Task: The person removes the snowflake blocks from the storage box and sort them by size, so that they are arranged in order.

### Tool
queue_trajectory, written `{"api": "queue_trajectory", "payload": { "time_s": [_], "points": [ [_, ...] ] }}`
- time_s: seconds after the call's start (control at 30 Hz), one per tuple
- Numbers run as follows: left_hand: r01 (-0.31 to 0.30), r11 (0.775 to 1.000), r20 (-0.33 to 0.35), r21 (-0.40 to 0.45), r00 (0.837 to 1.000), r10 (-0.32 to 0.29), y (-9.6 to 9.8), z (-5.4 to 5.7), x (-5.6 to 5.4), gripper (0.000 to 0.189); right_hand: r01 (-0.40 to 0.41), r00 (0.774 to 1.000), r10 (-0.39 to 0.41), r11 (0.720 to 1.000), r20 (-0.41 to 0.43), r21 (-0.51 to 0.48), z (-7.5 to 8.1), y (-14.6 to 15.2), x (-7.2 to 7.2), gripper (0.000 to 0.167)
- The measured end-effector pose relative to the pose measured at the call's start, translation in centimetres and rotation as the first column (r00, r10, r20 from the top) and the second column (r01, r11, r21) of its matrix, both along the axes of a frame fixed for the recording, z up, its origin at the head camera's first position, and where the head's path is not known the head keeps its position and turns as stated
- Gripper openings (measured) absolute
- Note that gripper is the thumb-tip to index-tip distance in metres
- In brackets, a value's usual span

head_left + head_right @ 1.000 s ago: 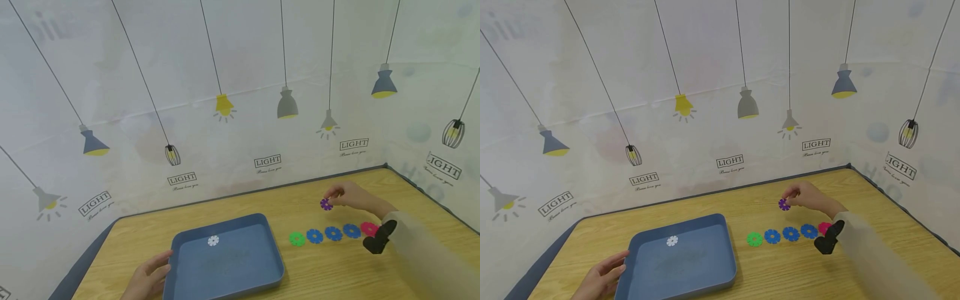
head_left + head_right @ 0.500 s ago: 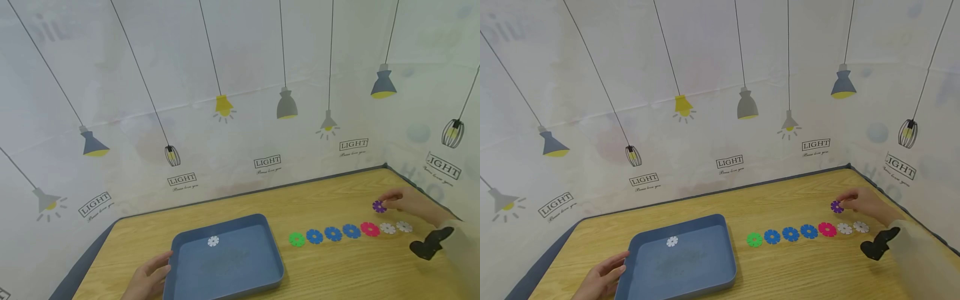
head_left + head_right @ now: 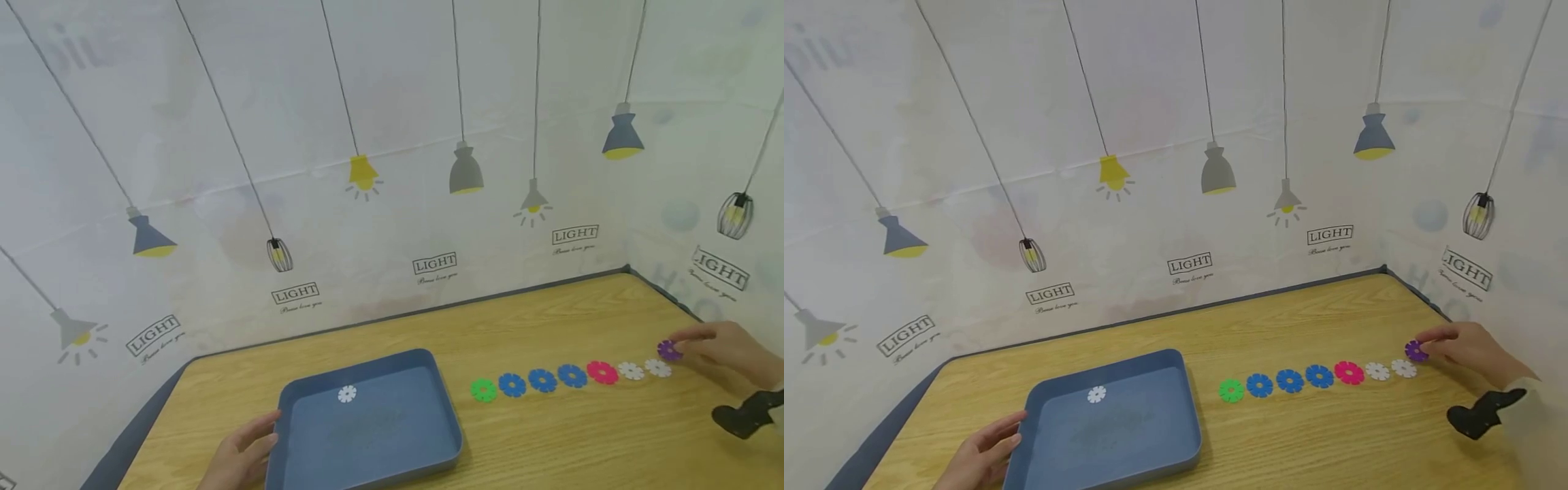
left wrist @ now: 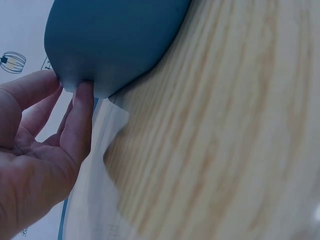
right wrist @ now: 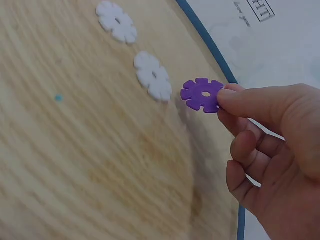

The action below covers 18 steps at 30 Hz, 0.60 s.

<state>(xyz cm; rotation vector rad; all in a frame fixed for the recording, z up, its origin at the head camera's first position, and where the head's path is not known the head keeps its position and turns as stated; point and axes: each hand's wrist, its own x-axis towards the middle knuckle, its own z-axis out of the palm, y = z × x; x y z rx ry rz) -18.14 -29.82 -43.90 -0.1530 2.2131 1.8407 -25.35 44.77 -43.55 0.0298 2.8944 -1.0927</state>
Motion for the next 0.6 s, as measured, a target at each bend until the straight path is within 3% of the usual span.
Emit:
{"api": "queue_trajectory", "payload": {
  "time_s": [0.2, 0.47, 0.6],
  "points": [
    [0.005, 1.0, -0.001, 0.024, 1.0, -0.005, 0.0, -0.1, -0.1, 0.061, 0.043, 0.997, -0.045, 0.999, 0.067, 0.019, -1.0, 1.7, 0.3, 0.048],
    [0.006, 1.0, -0.002, 0.004, 1.0, -0.006, 0.0, 0.0, -0.2, 0.061, 0.04, 0.999, -0.04, 0.998, 0.006, 0.058, -1.8, 1.6, 0.4, 0.039],
    [0.007, 1.0, -0.001, 0.002, 1.0, -0.007, 0.0, 0.0, -0.1, 0.061, 0.026, 1.0, -0.026, 0.999, 0.006, 0.026, -1.8, 1.2, 0.6, 0.034]
  ]
}}
